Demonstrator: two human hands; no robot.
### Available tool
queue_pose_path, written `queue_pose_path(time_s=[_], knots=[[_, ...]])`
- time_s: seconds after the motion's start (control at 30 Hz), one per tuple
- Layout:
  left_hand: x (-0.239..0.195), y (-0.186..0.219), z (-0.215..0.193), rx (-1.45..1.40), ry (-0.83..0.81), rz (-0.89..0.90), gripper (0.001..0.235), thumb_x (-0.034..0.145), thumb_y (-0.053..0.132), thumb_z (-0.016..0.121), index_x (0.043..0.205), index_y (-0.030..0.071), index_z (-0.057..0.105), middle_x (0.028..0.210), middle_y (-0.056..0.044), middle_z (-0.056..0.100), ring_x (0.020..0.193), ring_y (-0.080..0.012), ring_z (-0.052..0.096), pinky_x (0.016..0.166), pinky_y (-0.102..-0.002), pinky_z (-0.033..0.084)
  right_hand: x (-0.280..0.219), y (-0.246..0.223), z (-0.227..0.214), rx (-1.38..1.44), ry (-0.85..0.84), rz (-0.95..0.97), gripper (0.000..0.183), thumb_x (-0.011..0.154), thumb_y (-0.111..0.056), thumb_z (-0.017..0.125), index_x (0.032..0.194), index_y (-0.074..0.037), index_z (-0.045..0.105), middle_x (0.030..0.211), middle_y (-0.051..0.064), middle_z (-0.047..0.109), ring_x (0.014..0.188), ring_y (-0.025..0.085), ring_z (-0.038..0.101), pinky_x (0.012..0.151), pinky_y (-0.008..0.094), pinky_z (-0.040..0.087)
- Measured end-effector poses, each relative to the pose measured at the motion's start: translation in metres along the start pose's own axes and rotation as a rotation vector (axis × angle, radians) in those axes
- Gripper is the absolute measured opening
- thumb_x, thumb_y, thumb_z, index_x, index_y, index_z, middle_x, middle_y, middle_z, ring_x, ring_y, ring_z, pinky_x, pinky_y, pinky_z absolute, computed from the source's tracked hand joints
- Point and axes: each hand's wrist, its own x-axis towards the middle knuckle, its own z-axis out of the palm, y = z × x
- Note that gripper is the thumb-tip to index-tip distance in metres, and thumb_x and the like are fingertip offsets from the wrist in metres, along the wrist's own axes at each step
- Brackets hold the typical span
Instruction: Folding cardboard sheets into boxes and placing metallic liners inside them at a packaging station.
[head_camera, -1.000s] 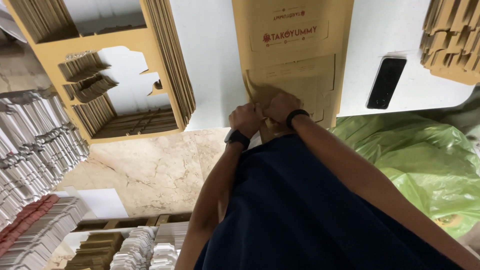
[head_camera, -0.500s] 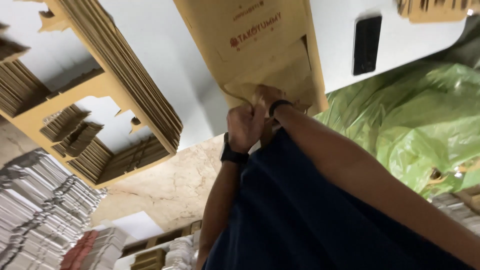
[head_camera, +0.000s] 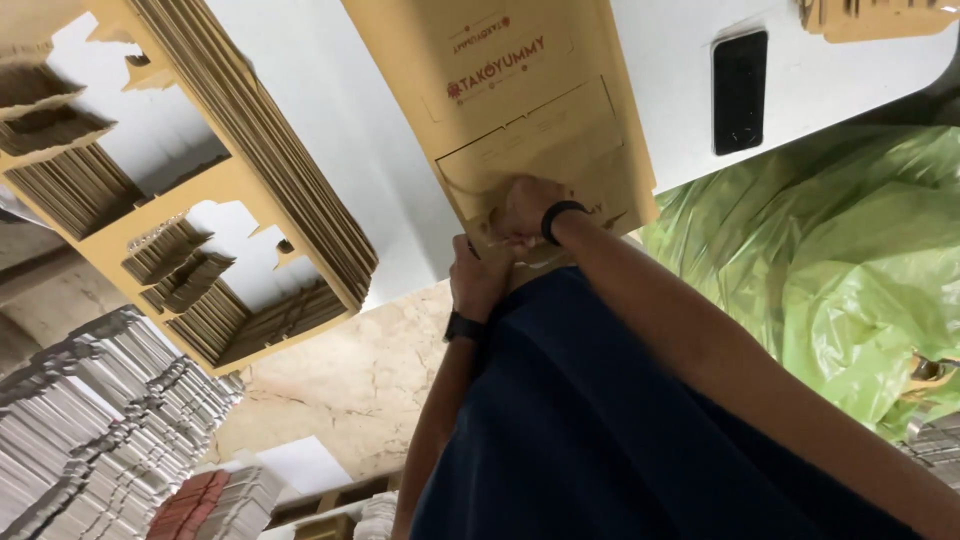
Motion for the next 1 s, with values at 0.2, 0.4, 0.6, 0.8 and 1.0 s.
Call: queue_pose_path(time_s=[0.2,0.4,0.6,0.8,1.0], knots=[[0.041,-0.04,0.062,-0.018,0.187,-0.022,0.059,0.086,0.045,0.072,0.11,0.015,0.027,0.109,-0.022,0.067,0.11,-0.0467,0.067,0.1,-0.058,0.054,0.016,0.105,0.013,0.567,0.307,-0.273,0.039,0.09,-0.05,0.073,0.077,-0.014,0.075,0.078,0.007,0.073,0.082,0.022,0.068,0.08,0.037,0.054],[-0.032,0.011,0.047,-0.794,0.141,0.235,0.057,0.065,0.002,0.07,0.116,0.005,0.043,0.097,-0.015,0.059,0.09,-0.0325,0.065,0.071,-0.046,0.056,-0.046,0.208,-0.014,0.392,0.675,0.151,0.055,0.088,-0.067,0.076,0.108,-0.02,0.055,0.097,0.003,0.062,0.105,0.031,0.064,0.095,0.046,0.049],[-0.015,-0.025,0.047,0.013,0.472,0.324,0.115,0.071,0.017,0.089,0.156,0.002,0.014,0.134,-0.03,0.043,0.132,-0.0483,0.049,0.109,-0.058,0.045,-0.105,0.134,-0.085,0.86,0.03,0.027,0.066,0.092,-0.046,0.07,0.135,0.003,0.062,0.123,0.026,0.067,0.115,0.04,0.065,0.097,0.053,0.05],[0.03,0.094,0.119,0.246,0.808,0.653,0.12,0.071,0.043,0.097,0.164,0.02,0.024,0.163,-0.023,0.023,0.149,-0.0581,0.019,0.108,-0.088,0.014,-0.012,0.203,-0.047,-0.177,0.149,-0.256,0.049,0.099,-0.044,0.053,0.129,-0.008,0.069,0.113,0.021,0.072,0.115,0.041,0.067,0.1,0.051,0.051],[0.121,0.094,0.183,0.323,0.869,0.2,0.141,0.054,0.068,0.092,0.163,0.049,0.003,0.173,-0.012,0.001,0.158,-0.0474,-0.006,0.107,-0.088,0.002,-0.006,0.172,0.0,-0.338,0.415,-0.073,0.029,0.095,-0.036,0.046,0.099,-0.02,0.069,0.093,0.004,0.076,0.092,0.034,0.076,0.075,0.05,0.06]])
